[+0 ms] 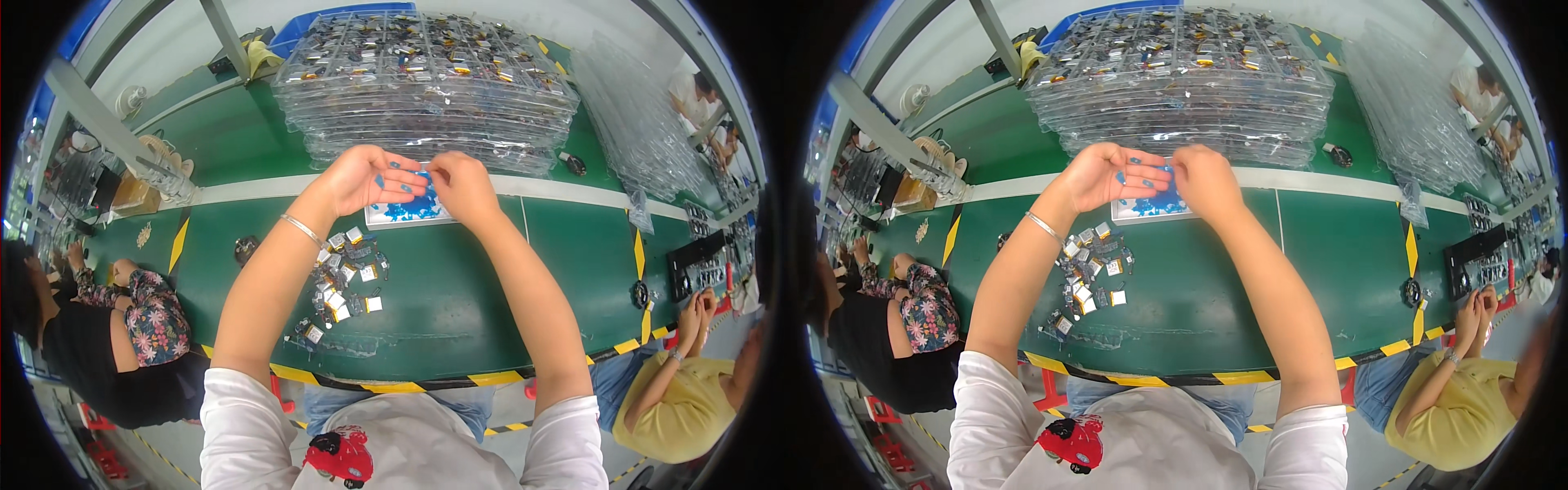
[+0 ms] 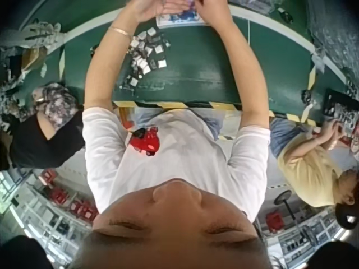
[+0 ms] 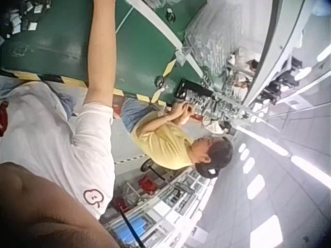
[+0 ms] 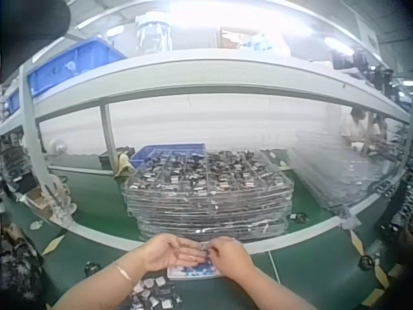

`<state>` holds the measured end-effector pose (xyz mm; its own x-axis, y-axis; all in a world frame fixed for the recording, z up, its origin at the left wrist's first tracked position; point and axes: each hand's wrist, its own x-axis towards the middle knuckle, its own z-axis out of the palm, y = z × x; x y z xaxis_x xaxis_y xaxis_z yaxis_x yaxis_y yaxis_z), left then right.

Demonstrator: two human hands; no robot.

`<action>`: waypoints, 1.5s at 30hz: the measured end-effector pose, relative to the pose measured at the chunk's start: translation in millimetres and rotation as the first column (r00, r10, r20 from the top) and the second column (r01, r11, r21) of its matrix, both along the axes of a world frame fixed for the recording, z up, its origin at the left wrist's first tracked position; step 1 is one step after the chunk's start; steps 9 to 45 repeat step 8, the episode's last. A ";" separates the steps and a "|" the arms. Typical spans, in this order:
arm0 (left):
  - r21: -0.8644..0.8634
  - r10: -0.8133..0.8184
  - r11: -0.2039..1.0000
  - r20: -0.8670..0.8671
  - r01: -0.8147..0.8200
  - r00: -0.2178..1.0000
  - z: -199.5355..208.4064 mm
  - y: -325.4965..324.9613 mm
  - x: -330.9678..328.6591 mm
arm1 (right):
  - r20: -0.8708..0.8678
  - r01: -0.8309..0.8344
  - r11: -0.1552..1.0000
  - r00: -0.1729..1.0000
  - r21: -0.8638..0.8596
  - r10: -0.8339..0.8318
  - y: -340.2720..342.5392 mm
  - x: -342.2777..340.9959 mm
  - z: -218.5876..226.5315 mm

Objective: Manual assembly of small electronic components and modules at a factory workstation.

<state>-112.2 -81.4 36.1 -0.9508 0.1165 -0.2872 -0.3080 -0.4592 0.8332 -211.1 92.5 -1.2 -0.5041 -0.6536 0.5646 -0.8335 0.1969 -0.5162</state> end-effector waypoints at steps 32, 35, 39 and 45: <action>-0.206 0.257 0.945 -0.023 -0.256 0.966 -1.7 -3.3 15.1 | 0.202 -0.125 0.949 0.961 -0.290 0.188 -56.8 47.1 28.0; -0.206 0.257 0.945 -0.023 -0.256 0.966 -1.7 -3.3 15.1 | 0.202 -0.125 0.949 0.961 -0.290 0.188 -56.8 47.1 28.0; -0.206 0.257 0.945 -0.023 -0.256 0.966 -1.7 -3.3 15.1 | 0.202 -0.125 0.949 0.961 -0.290 0.188 -56.8 47.1 28.0; -0.206 0.257 0.945 -0.023 -0.256 0.966 -1.7 -3.3 15.1 | 0.202 -0.125 0.949 0.961 -0.290 0.188 -56.8 47.1 28.0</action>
